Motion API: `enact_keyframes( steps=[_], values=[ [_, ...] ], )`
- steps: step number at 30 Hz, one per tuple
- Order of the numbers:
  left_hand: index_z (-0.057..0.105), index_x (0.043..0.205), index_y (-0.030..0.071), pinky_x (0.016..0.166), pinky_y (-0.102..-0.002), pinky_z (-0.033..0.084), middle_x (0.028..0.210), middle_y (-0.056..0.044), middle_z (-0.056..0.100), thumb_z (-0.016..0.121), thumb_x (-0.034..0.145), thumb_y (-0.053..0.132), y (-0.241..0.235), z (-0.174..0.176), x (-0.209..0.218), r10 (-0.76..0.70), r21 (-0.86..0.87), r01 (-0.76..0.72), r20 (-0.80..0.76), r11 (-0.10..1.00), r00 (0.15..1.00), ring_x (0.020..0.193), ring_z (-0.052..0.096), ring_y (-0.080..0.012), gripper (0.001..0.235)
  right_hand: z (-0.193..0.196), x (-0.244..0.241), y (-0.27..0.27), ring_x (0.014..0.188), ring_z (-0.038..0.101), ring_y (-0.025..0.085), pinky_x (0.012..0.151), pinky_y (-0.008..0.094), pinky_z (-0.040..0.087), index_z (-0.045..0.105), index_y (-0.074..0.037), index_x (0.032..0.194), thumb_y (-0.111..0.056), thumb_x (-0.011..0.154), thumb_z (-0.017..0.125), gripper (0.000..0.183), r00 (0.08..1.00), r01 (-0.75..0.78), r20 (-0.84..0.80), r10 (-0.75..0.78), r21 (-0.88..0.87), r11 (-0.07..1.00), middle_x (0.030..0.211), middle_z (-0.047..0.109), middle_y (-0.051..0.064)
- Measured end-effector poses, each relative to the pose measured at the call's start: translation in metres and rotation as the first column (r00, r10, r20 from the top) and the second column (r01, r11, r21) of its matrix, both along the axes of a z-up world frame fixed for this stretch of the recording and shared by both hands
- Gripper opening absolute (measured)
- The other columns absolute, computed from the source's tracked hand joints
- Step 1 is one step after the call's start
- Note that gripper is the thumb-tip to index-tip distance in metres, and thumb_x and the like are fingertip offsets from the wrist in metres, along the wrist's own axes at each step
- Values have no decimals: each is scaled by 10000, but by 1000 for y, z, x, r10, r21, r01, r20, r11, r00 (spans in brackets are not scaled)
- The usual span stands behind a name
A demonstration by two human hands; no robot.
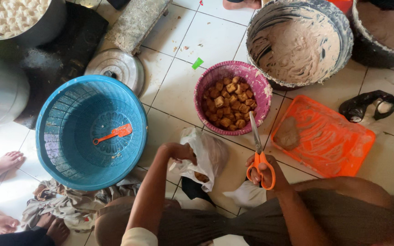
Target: The person sits on the floor and uses orange-handled scissors to cut small, brown, fried food items from a pink basket into a white plastic bag. The person repeatedly picks up items, cuts them, and places them into the bag.
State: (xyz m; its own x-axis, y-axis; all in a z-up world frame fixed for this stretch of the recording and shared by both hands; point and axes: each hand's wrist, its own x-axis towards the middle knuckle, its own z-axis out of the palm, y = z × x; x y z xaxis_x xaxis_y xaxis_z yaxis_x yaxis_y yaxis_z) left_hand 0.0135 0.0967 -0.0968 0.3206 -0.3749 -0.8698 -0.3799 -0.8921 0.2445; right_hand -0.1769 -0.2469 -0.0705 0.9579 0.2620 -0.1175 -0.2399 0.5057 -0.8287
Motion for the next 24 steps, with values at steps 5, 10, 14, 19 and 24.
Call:
enact_keyframes(
  steps=[5, 10, 14, 19, 24],
  values=[
    [487, 1205, 71, 843, -380, 559, 1073, -45, 541, 403, 1062, 414, -27, 44, 11, 547, -594, -766, -568, 245, 615, 939, 544, -156, 381, 28, -2, 11, 642, 582, 145, 584, 287, 468, 625, 52, 1154, -698, 884, 643, 797, 987, -157, 29, 159, -49, 986, 676, 588, 41],
    [517, 1281, 80, 861, -345, 520, 1118, -39, 593, 465, 1137, 317, -118, 64, -23, 286, -443, -823, -890, -355, 356, 978, 588, -157, 282, 54, 2, 18, 763, 600, 171, 700, 322, 509, 605, 19, 1209, -816, 837, 552, 916, 961, -271, 63, 271, -7, 963, 764, 589, 53],
    [559, 1278, 61, 993, -367, 572, 1174, -62, 664, 546, 1054, 307, -131, 93, -39, 294, -440, -818, -891, -371, 346, 1058, 686, -183, 332, 61, -1, 16, 736, 592, 175, 718, 333, 523, 602, -1, 1209, -859, 833, 483, 944, 958, -280, 58, 282, -26, 960, 749, 571, 53],
    [631, 1198, 33, 977, -347, 547, 1140, -60, 694, 693, 987, 269, -128, 108, -40, 394, -685, -707, -708, -178, 586, 1056, 673, -150, 323, 57, 0, 4, 727, 624, 164, 711, 324, 538, 632, 15, 1174, -903, 814, 422, 1008, 936, -349, 37, 350, -32, 937, 724, 589, 43],
    [675, 1180, -9, 948, -335, 523, 1125, -87, 674, 735, 1011, 268, -142, 84, -64, 392, -760, -648, -582, 48, 712, 1064, 634, -155, 329, 29, 5, 1, 625, 602, 142, 601, 311, 530, 650, 50, 1154, -774, 854, 603, 878, 951, -292, 102, 291, -7, 956, 641, 587, 30]
  ],
)
